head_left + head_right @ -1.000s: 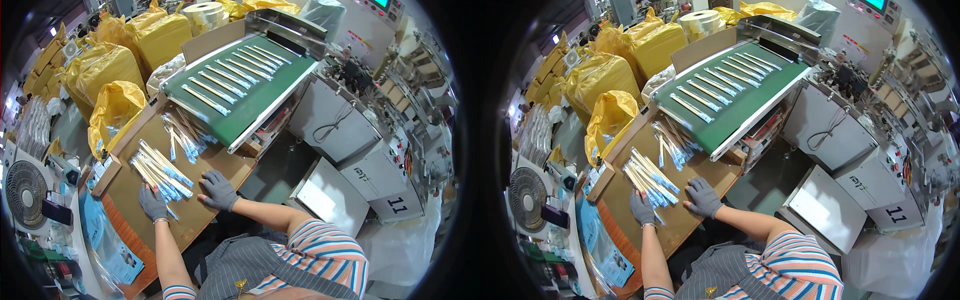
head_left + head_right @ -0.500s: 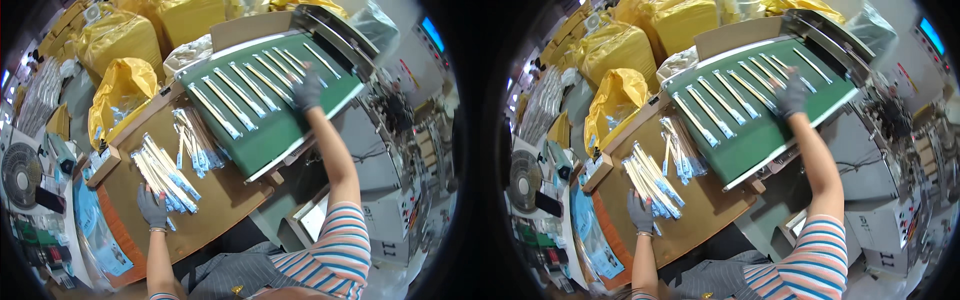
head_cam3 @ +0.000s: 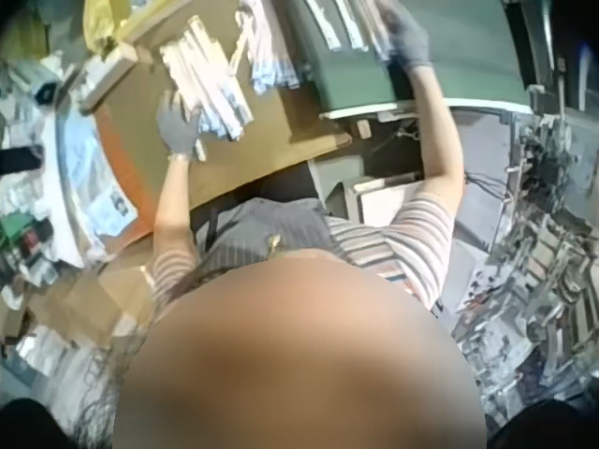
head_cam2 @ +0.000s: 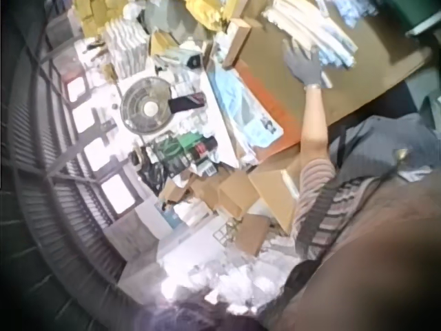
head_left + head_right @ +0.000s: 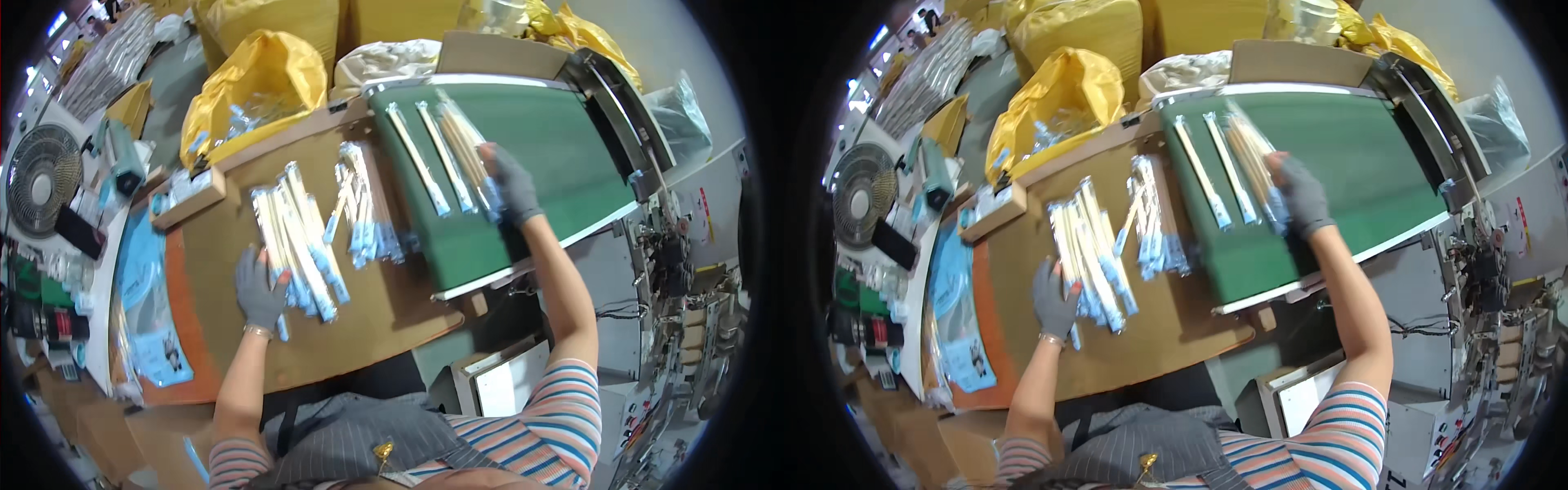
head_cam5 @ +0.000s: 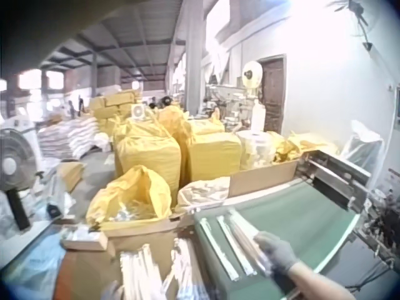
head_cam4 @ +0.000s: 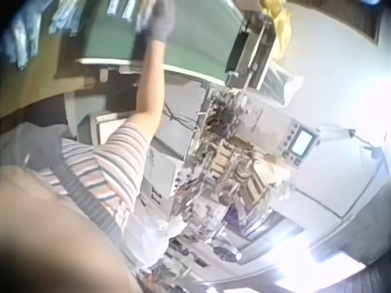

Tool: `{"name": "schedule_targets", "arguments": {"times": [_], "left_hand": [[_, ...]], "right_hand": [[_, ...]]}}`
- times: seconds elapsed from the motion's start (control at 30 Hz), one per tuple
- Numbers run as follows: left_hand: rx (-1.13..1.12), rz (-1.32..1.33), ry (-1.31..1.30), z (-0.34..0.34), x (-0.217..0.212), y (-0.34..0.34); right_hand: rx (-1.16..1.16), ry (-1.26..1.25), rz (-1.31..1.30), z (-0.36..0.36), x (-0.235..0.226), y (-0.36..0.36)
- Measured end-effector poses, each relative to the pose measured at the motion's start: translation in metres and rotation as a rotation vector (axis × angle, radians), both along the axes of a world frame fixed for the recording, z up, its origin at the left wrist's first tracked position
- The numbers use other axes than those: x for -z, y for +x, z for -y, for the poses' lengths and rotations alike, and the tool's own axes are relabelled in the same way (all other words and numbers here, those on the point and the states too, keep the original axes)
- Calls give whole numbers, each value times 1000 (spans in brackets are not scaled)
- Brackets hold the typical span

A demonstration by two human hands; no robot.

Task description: Manually packaging sets of disposable chopsticks into plastic bags and placing them into boxes.

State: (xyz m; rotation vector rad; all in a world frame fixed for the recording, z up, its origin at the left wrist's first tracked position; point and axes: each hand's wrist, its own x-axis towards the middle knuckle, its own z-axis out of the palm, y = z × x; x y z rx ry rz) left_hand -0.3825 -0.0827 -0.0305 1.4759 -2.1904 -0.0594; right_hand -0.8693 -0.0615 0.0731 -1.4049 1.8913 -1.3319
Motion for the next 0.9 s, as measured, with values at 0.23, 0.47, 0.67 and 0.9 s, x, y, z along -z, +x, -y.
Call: {"name": "schedule_targets", "arguments": {"times": [0.23,0.47,0.67,0.9], "left_hand": [[-160,-220,182,21,11,-25],[-222,-947,566,51,-19,-67],[-251,-1315,994,87,7,-3],[259,-1381,647,14,-124,17]], "right_hand": [[-240,76,-653,30,2,222],[286,409,-207,93,53,224],[-407,597,413,73,34,342],[-527,-12,891,25,-8,357]]}}
